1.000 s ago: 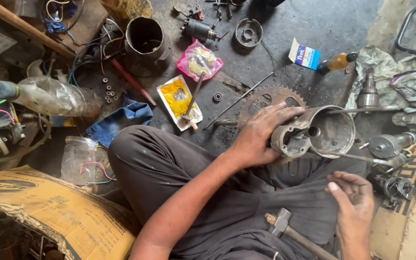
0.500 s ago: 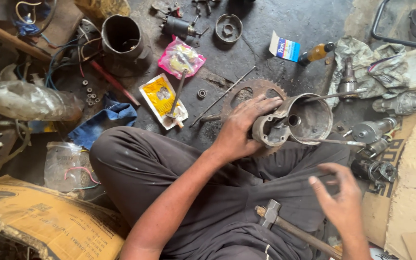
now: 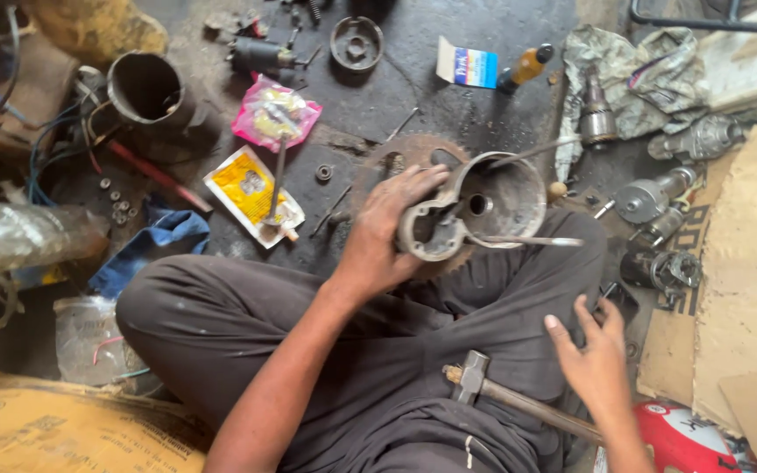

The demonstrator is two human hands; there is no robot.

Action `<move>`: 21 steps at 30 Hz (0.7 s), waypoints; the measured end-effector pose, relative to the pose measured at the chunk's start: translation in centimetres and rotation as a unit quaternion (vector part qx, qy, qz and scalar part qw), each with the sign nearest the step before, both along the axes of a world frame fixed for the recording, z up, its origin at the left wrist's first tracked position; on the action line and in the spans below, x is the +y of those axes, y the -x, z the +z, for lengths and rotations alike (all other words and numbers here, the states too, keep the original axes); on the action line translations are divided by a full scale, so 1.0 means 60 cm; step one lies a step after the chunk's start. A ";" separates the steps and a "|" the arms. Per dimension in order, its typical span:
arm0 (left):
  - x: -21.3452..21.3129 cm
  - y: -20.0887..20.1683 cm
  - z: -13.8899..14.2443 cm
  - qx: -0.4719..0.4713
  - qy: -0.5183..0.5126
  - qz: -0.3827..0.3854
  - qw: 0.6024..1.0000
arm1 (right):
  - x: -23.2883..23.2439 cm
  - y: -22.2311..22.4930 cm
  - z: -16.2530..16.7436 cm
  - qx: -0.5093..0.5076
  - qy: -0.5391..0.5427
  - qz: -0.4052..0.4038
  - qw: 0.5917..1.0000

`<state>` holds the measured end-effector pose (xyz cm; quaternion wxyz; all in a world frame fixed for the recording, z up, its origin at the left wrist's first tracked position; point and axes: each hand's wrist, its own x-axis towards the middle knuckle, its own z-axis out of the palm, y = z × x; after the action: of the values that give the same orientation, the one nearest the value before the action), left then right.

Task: The person sits on the workshop floor and works on a motorcycle starter motor and engine casing in their lap. They use a hammer to tap components, fit the armature into the casing, handle a sprocket gear, and use pliers to work on the assembled unit.

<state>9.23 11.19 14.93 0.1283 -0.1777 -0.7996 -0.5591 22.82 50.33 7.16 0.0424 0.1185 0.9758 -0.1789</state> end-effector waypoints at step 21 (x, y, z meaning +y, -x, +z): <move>-0.290 -0.285 -0.117 -0.105 0.296 0.503 0.805 | 0.096 0.624 -0.003 0.288 -0.053 0.058 0.954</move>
<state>26.34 -6.19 7.88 0.2481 0.2801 -0.9121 -0.1676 -14.62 56.06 6.97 -0.2369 0.0067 0.9598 -0.1504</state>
